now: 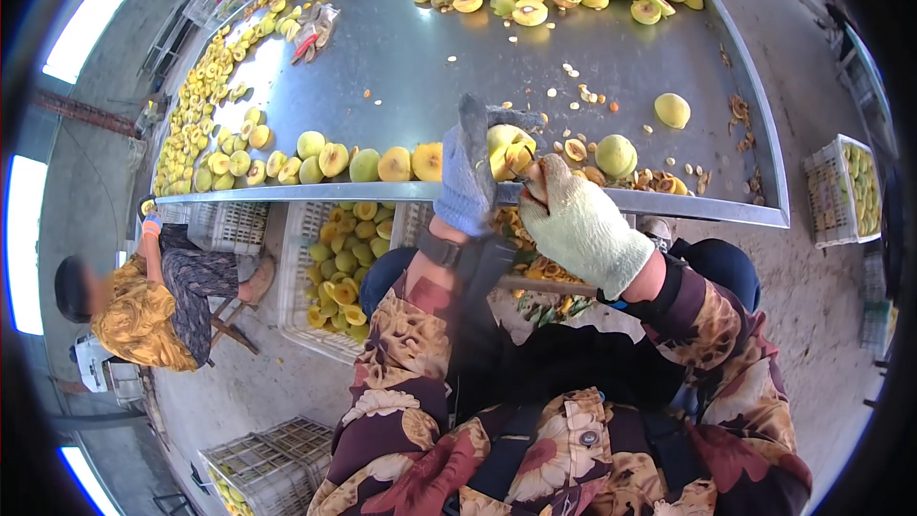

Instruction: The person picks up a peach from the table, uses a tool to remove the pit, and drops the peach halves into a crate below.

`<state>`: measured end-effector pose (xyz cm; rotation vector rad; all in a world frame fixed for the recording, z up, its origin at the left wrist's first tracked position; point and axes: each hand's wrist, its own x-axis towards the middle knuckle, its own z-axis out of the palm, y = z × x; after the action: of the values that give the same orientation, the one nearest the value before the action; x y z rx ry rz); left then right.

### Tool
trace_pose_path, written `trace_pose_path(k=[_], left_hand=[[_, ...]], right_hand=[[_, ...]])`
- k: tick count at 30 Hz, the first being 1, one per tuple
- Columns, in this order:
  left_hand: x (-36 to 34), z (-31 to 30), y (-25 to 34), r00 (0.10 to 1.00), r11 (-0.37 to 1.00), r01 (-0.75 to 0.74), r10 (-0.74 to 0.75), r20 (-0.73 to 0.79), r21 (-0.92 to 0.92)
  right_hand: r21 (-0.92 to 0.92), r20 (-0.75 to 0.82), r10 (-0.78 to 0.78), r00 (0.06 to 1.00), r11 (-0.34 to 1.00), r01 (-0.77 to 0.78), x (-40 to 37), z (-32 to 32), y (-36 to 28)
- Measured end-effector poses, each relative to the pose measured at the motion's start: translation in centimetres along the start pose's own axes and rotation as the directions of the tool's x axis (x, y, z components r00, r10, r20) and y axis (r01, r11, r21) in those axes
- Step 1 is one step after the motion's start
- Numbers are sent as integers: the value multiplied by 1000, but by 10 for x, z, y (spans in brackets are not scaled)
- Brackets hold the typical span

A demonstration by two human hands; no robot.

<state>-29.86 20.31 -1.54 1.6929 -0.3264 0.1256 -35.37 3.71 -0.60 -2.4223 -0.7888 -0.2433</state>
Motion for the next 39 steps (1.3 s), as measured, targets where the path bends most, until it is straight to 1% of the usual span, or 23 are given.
trace_pose_path(k=[2,5,7,9,15,18,20,21,22,23,24,25,26,27,28,29,30,31,33,34,37,38,39], left_hand=[[-4,6,-10,970,962,-219,233,-74,160],[-2,3,-20,971,938,-226,238,-16,263],[-2,-6,-32,905,706,-385,416,91,595],[-4,-9,-35,891,630,-407,435,134,662],[-9,0,-24,992,959,-117,126,-17,257],[-11,14,-10,983,968,-59,98,-153,246],[-11,18,-14,968,942,-91,160,-193,322],[-12,18,-18,961,917,-106,193,-196,384],[-11,15,-34,959,862,-123,231,-164,492],[-7,14,-49,967,916,-71,160,-197,394],[-1,14,-52,970,957,-18,87,-229,289],[-4,19,-53,927,910,-148,264,-266,387],[-5,25,-42,853,830,-249,432,-294,498],[-3,28,-28,959,993,-113,97,-267,-45],[-1,31,-14,946,822,94,-250,-206,-562],[2,30,-14,941,705,125,-308,-142,-698],[4,24,-12,970,925,-93,0,-245,-369],[5,18,-10,924,948,-318,314,-216,16],[6,7,-23,924,896,-352,379,-51,269],[9,0,-33,985,972,-168,172,-11,161],[4,-1,-40,996,989,-92,92,12,119],[1,6,-14,999,990,21,-24,-21,-140],[-1,8,-5,999,978,43,-48,-20,-204]], right_hand=[[-152,59,-142,988,977,149,-1,1,3],[-191,157,-152,976,965,181,0,3,4],[-131,94,-164,982,976,176,-2,7,5],[-147,135,-125,983,979,144,-3,8,4],[-135,61,-264,963,953,270,-1,14,12],[224,100,-58,993,974,34,-1,20,10],[232,55,-68,996,971,53,-3,27,13],[67,-17,-191,981,979,192,-2,28,17],[110,-37,-116,993,987,119,-3,28,17],[156,-57,-40,998,987,49,-3,26,15],[400,32,223,974,891,-217,-3,19,4],[583,192,426,884,675,-452,2,18,-5],[612,203,391,898,665,-428,2,21,-2],[641,214,355,910,652,-405,1,25,3],[670,224,319,921,636,-383,1,28,7],[713,540,463,703,193,-674,11,-3,-15],[727,534,459,710,180,-663,9,-10,-20],[714,509,446,736,259,-651,9,-6,-16],[676,464,419,780,401,-618,5,4,-5],[708,545,392,741,258,-657,6,-4,-9],[630,768,238,595,-111,-769,7,-23,-8],[623,776,202,597,-107,-775,7,-31,-6],[579,814,134,566,-268,-770,4,-25,5]])
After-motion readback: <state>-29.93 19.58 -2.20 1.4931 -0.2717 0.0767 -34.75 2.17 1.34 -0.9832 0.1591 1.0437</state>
